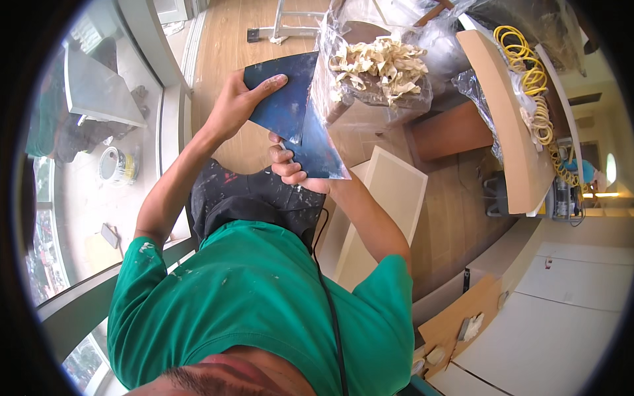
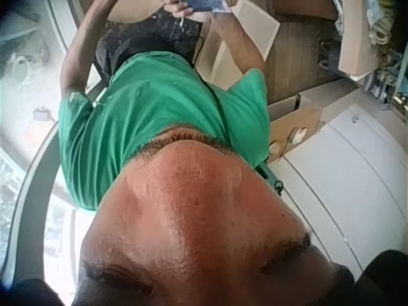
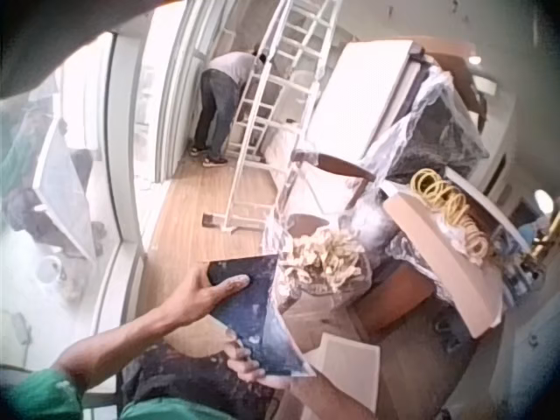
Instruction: The person applies pink putty to the internal corner seams of a wooden cabinet using a plastic scraper, smooths the material by hand, and scrapes excess putty from the tools.
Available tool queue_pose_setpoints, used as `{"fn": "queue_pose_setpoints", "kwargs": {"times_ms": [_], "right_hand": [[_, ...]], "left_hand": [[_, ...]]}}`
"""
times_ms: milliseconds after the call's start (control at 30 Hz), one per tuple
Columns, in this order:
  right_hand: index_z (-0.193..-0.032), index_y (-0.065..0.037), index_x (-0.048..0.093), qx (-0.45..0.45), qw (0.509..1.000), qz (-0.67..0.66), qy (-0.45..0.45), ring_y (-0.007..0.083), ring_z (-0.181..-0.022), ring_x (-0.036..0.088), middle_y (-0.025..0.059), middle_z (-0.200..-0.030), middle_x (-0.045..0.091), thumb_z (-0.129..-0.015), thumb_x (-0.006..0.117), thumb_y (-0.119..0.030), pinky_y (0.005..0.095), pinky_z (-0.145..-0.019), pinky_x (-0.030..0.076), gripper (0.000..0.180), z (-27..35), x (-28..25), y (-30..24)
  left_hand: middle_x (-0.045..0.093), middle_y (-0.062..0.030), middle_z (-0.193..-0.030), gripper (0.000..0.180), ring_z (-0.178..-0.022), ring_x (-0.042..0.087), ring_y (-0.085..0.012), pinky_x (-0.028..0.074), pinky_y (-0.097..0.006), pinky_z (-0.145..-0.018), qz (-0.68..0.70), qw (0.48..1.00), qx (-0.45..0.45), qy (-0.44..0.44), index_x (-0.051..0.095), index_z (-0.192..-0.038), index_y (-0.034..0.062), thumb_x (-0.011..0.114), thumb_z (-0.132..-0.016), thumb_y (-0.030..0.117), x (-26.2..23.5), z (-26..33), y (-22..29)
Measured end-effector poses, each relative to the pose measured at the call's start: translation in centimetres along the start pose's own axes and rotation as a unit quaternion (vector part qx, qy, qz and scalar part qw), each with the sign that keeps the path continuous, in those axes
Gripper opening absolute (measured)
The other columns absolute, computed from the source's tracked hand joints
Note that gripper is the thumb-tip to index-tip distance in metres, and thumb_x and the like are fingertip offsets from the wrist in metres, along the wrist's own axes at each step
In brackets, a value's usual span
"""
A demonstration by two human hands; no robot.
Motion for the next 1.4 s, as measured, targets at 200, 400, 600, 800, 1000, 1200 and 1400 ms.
{"fn": "queue_pose_setpoints", "kwargs": {"times_ms": [200,400,600,800,1000,1200,1400], "right_hand": [[-0.106,-0.008,0.05,0.0,1.0,-0.017,0.018,0.0138,-0.063,0.039,0.0016,-0.078,0.04,-0.099,0.043,-0.052,0.0247,-0.048,0.031,0.045,-0.3,-0.1,0.0],[-0.104,-0.009,0.052,-0.001,1.0,0.001,0.022,0.0137,-0.062,0.038,0.0011,-0.078,0.04,-0.098,0.043,-0.055,0.0243,-0.047,0.029,0.047,-0.6,-0.1,-0.1],[-0.101,-0.008,0.051,-0.007,0.998,0.006,0.07,0.0139,-0.064,0.036,0.0022,-0.079,0.04,-0.096,0.046,-0.052,0.0242,-0.047,0.027,0.044,-0.8,-1.1,-0.2],[-0.094,-0.011,0.054,-0.031,0.991,0.077,0.109,0.0151,-0.067,0.04,0.0029,-0.08,0.049,-0.095,0.056,-0.039,0.0245,-0.049,0.027,0.028,-0.9,-1.5,-0.3],[-0.095,-0.009,0.058,-0.045,0.97,0.187,0.151,0.0207,-0.072,0.052,0.0083,-0.087,0.059,-0.095,0.059,-0.037,0.0289,-0.046,0.038,0.028,-0.7,-3.0,-1.0],[-0.103,-0.008,0.058,-0.131,0.966,0.096,0.202,0.0221,-0.069,0.053,0.0102,-0.088,0.061,-0.098,0.05,-0.046,0.0285,-0.044,0.038,0.039,-0.7,-2.5,-2.5],[-0.102,-0.004,0.051,0.077,0.996,-0.034,-0.01,0.0147,-0.061,0.037,0.0031,-0.076,0.038,-0.098,0.047,-0.056,0.0247,-0.044,0.03,0.053,-1.0,0.1,-2.1]], "left_hand": [[0.069,-0.0001,-0.076,0.033,-0.066,0.061,-0.0027,0.047,-0.022,-0.055,0.011,0.999,0.018,-0.028,0.07,-0.088,-0.0035,0.072,-0.095,0.028,0.1,-0.2,0.9],[0.071,-0.003,-0.08,0.033,-0.07,0.062,-0.0044,0.049,-0.024,-0.059,-0.036,0.998,0.011,-0.058,0.071,-0.095,-0.0051,0.073,-0.094,0.027,0.7,0.0,1.4],[0.073,-0.0061,-0.085,0.033,-0.073,0.064,-0.0073,0.053,-0.025,-0.065,-0.046,0.993,0.012,-0.11,0.07,-0.103,-0.0057,0.074,-0.093,0.026,1.7,0.5,1.2],[0.073,-0.0081,-0.085,0.035,-0.075,0.064,-0.0094,0.054,-0.03,-0.069,0.0,0.987,0.019,-0.157,0.069,-0.103,-0.0064,0.074,-0.092,0.026,3.6,1.9,3.1],[0.072,-0.0095,-0.083,0.032,-0.075,0.066,-0.0124,0.055,-0.03,-0.07,-0.032,0.984,0.007,-0.177,0.068,-0.107,-0.0048,0.073,-0.093,0.024,4.5,2.6,3.6],[0.072,-0.007,-0.094,0.038,-0.083,0.068,-0.0122,0.055,-0.027,-0.078,0.086,0.99,-0.009,-0.109,0.066,-0.112,-0.0054,0.072,-0.095,0.027,3.4,2.8,2.3],[0.071,-0.006,-0.091,0.033,-0.077,0.068,-0.0102,0.056,-0.024,-0.069,0.222,0.972,-0.016,0.08,0.066,-0.108,-0.0036,0.067,-0.097,0.027,-2.2,-0.1,0.0]]}}
Point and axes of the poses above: each hand's wrist, its own z-axis away from the middle knuckle, its own x-axis out of the palm, y = z × x, the point moved 3 cm from there along -z, towards the middle knuckle
